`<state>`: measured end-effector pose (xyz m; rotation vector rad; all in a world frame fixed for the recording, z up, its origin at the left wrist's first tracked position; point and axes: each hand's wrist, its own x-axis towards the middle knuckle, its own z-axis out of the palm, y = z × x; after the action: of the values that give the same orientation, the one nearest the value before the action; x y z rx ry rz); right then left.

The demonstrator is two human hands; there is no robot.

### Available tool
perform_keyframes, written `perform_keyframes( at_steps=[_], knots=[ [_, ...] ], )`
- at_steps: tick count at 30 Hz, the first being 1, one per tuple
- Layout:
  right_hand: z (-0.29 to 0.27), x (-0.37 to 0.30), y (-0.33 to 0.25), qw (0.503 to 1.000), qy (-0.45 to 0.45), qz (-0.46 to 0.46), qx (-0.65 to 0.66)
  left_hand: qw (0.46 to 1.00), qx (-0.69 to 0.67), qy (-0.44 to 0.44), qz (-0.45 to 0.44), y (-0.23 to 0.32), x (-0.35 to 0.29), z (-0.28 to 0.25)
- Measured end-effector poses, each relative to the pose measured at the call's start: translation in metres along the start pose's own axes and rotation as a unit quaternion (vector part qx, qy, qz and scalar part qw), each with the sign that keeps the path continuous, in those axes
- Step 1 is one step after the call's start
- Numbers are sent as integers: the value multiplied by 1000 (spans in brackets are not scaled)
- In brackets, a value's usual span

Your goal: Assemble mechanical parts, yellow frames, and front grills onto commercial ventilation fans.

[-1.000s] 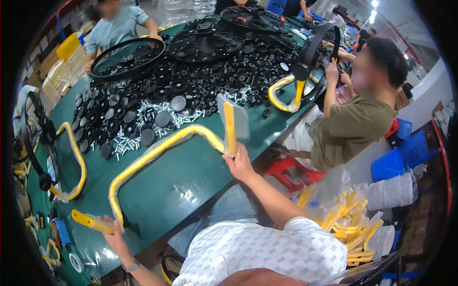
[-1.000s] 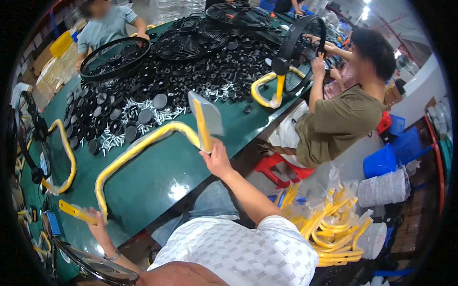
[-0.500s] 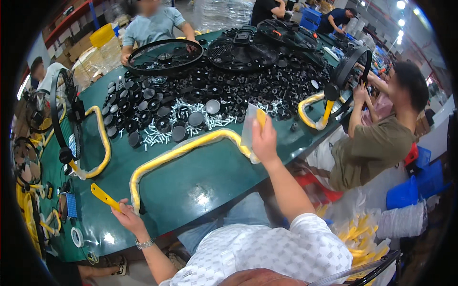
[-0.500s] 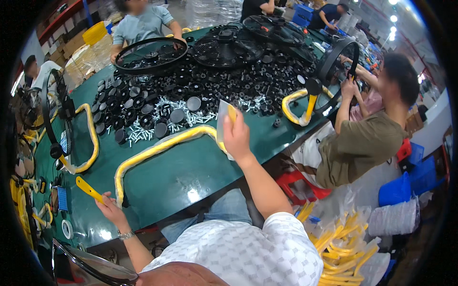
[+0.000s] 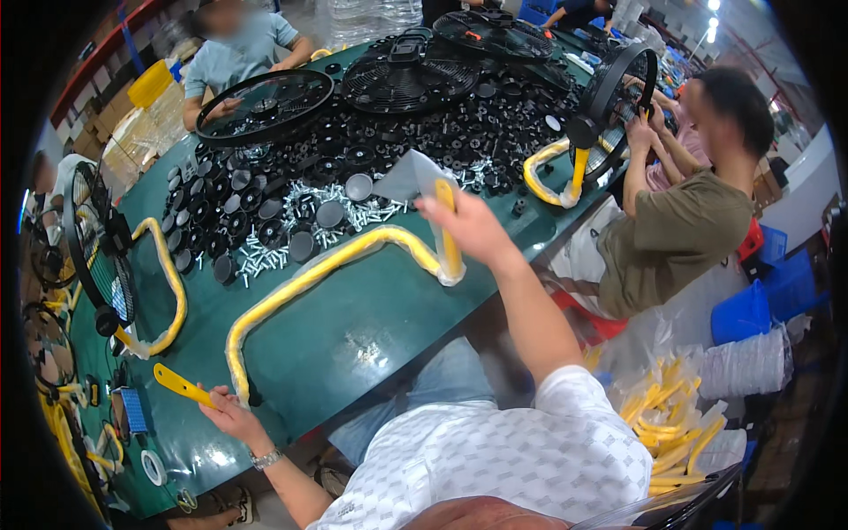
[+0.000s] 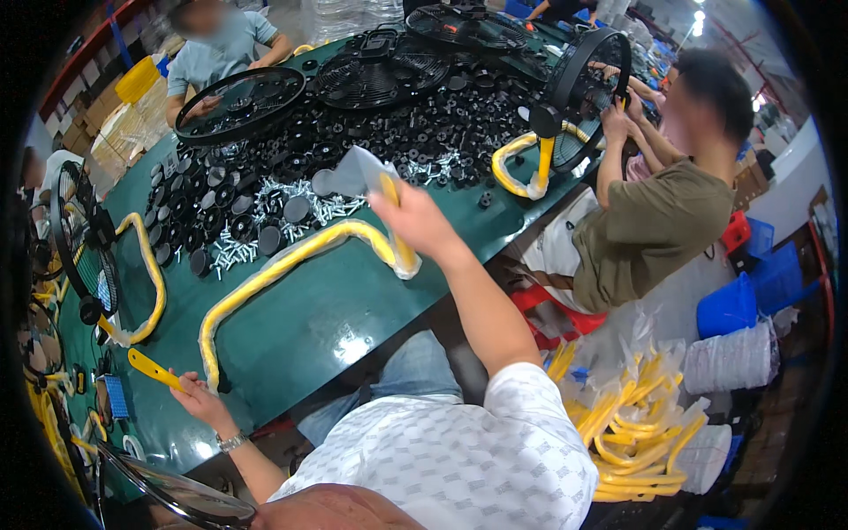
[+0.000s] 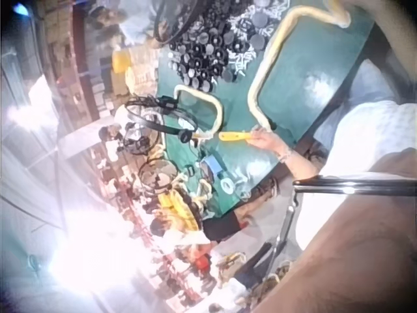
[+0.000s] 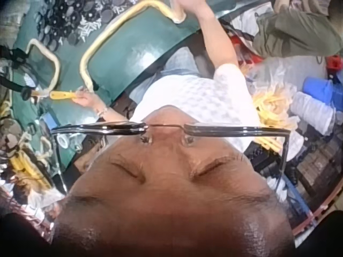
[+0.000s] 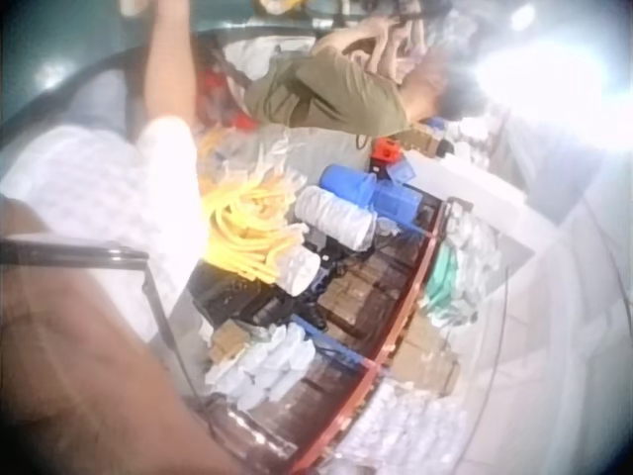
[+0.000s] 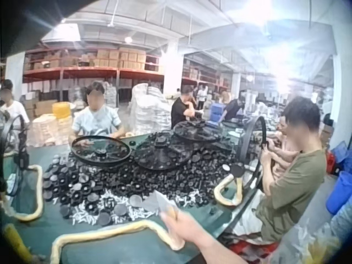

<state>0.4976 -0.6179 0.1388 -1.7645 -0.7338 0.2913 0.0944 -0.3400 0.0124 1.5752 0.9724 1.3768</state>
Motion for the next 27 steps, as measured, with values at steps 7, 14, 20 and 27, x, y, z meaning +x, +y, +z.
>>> perform_keyframes(
  at_steps=[7,14,20,27],
  knots=[
    [40,-36,76,983,118,-122,-65,1000,17,23,5,1,1,3],
    [0,-79,75,993,-1,-5,-118,1000,-12,8,-17,2,0,3],
    [19,4,31,976,49,-140,161,999,-19,26,-18,0,0,3],
    [7,-70,114,991,-56,-73,-98,999,24,46,-14,-15,2,-2]
  ],
)
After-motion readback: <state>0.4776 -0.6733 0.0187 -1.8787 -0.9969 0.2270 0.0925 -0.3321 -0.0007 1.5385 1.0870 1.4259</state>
